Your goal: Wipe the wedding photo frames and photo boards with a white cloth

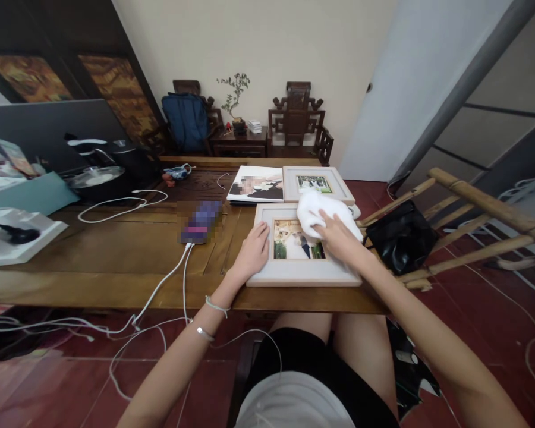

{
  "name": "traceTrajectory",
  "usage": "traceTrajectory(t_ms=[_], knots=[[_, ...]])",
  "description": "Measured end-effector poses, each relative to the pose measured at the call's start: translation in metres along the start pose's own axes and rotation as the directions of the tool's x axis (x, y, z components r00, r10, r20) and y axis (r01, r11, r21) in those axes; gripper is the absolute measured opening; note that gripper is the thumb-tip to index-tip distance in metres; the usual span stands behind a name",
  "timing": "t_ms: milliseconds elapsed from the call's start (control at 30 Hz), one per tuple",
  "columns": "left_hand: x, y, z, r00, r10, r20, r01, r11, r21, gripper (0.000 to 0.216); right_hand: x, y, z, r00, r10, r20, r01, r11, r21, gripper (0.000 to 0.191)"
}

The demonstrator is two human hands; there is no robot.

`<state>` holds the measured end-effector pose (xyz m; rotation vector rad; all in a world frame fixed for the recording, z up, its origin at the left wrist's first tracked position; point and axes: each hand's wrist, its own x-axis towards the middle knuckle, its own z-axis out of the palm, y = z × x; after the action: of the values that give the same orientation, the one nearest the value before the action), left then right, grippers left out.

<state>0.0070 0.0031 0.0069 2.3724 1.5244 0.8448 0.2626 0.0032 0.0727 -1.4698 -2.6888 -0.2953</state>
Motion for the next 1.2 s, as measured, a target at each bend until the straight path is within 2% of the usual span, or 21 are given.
traceTrajectory(t_ms=[67,133,233,367,533,633,700,767,867,1033,1133,1200], knots=[[0.000,0.000,0.000,1.000,-0.004,0.001,0.004,1.000,0.001,0.044,0.026,0.015,0.003,0.999,0.031,-0.032,-0.033,0.998,-0.057,0.071],[0.000,0.000,0.000,1.000,-0.006,0.002,0.006,1.000,-0.003,0.043,0.044,0.020,0.005,0.999,0.028,-0.015,-0.030,0.994,-0.107,0.069],[0.000,0.000,-0.001,1.000,-0.007,-0.001,0.007,1.000,-0.016,0.042,0.049,0.011,0.007,0.998,0.011,0.062,-0.001,0.988,-0.155,0.061],[0.001,0.002,-0.001,1.000,-0.010,-0.025,0.010,0.999,-0.031,0.042,0.012,-0.017,-0.003,0.987,-0.033,0.155,0.051,0.992,-0.114,0.061],[0.001,0.002,-0.001,0.999,-0.010,-0.036,0.008,0.999,-0.036,0.042,-0.048,-0.047,-0.047,0.945,-0.105,0.311,0.072,0.991,0.116,0.057],[0.001,0.002,-0.002,1.000,-0.016,-0.016,0.015,0.999,-0.031,0.043,-0.067,-0.062,-0.071,0.915,-0.167,0.366,0.095,0.974,0.205,0.052],[0.001,0.001,-0.002,1.000,-0.012,-0.001,0.012,1.000,-0.026,0.043,-0.073,-0.071,-0.074,0.918,-0.188,0.350,0.116,0.969,0.217,0.053],[0.002,0.000,-0.002,1.000,-0.001,0.004,0.001,1.000,-0.023,0.043,-0.072,-0.075,-0.065,0.938,-0.173,0.300,0.115,0.973,0.200,0.057],[0.002,0.000,-0.002,1.000,0.011,0.005,-0.011,1.000,-0.024,0.043,-0.058,-0.066,-0.036,0.969,-0.102,0.223,0.072,0.988,0.137,0.065],[0.002,0.001,-0.003,1.000,0.004,0.023,-0.003,1.000,-0.018,0.043,-0.002,-0.015,0.005,0.998,-0.013,0.057,0.014,1.000,-0.018,0.067],[0.002,0.000,-0.003,1.000,0.012,0.024,-0.011,1.000,-0.021,0.043,0.032,0.013,0.014,1.000,0.021,0.002,-0.020,0.997,-0.074,0.064],[0.002,-0.001,-0.003,1.000,0.013,0.017,-0.013,1.000,-0.028,0.042,0.044,0.020,0.016,0.999,0.044,0.001,-0.043,0.994,-0.096,0.061]])
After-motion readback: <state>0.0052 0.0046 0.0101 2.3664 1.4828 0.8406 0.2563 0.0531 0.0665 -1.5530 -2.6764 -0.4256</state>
